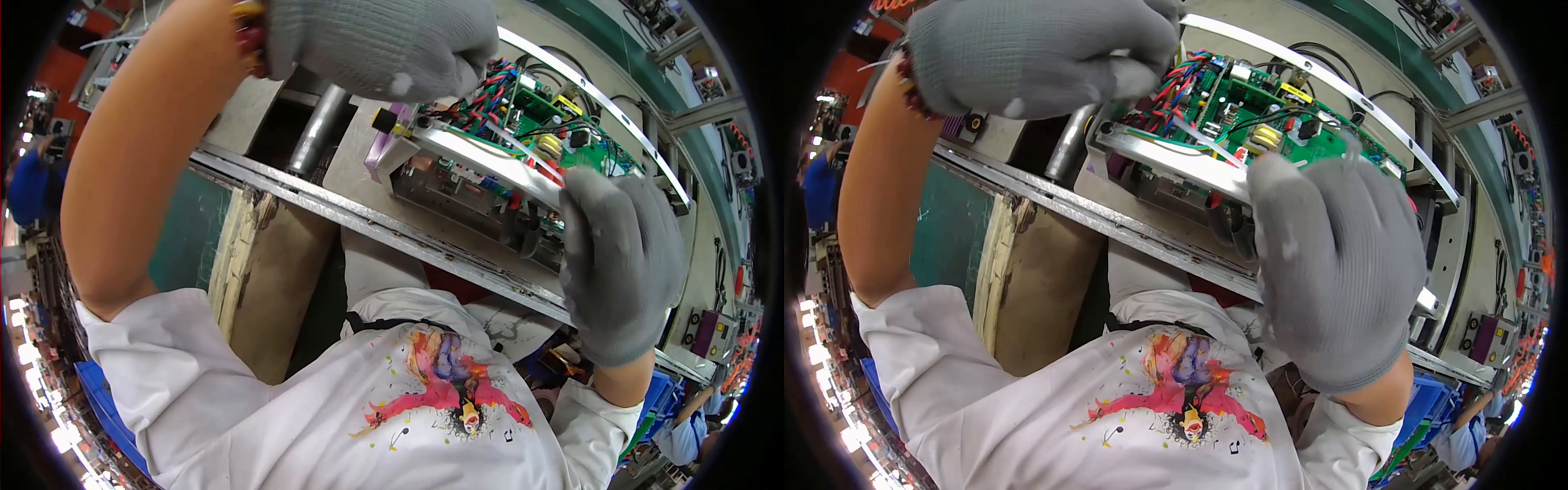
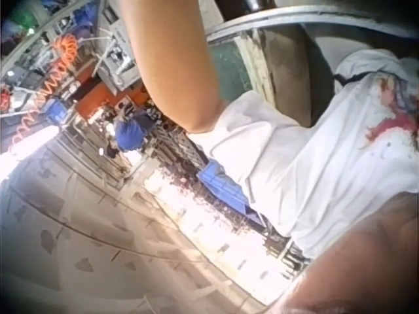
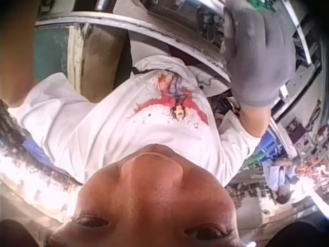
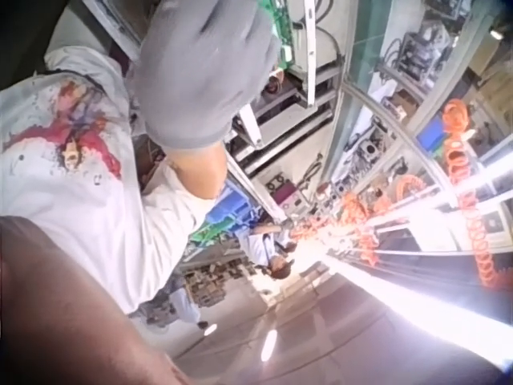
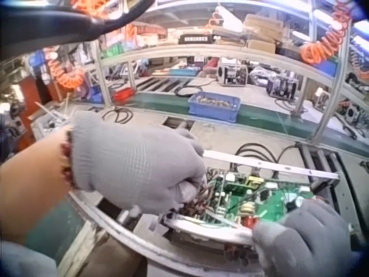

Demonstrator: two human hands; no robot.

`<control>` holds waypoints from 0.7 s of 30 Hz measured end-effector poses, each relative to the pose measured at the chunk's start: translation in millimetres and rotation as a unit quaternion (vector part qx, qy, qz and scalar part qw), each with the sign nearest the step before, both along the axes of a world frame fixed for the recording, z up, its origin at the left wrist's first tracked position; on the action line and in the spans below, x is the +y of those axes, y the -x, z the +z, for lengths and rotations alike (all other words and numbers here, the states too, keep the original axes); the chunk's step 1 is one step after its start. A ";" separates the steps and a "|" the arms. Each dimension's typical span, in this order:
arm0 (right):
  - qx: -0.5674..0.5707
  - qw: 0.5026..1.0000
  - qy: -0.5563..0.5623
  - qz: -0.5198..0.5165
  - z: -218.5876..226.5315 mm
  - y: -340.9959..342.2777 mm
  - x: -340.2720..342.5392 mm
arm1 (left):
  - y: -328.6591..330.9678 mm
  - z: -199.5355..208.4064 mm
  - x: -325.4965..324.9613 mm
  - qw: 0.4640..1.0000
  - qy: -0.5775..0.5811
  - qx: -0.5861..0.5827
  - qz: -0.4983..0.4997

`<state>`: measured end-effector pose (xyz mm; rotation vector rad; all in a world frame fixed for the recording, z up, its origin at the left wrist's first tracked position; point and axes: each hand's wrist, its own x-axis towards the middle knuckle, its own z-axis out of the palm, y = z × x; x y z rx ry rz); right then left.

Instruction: Assembling the internal components and wiring of an ARC-200 inverter welding machine in an industrial workshop.

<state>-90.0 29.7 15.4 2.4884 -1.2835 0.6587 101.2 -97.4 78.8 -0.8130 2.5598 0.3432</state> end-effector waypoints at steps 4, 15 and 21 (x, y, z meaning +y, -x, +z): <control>0.012 1.000 0.010 0.007 9.5 -15.5 -24.6 | -26.7 4.7 11.3 0.995 0.100 -0.007 0.024; -0.264 0.956 -0.125 0.013 -5.9 -33.9 -43.2 | -31.4 -55.8 32.6 0.691 -0.263 0.632 0.232; -0.327 0.940 -0.096 0.022 -11.3 -33.9 -41.5 | -38.2 -74.0 16.7 0.819 0.140 0.553 0.061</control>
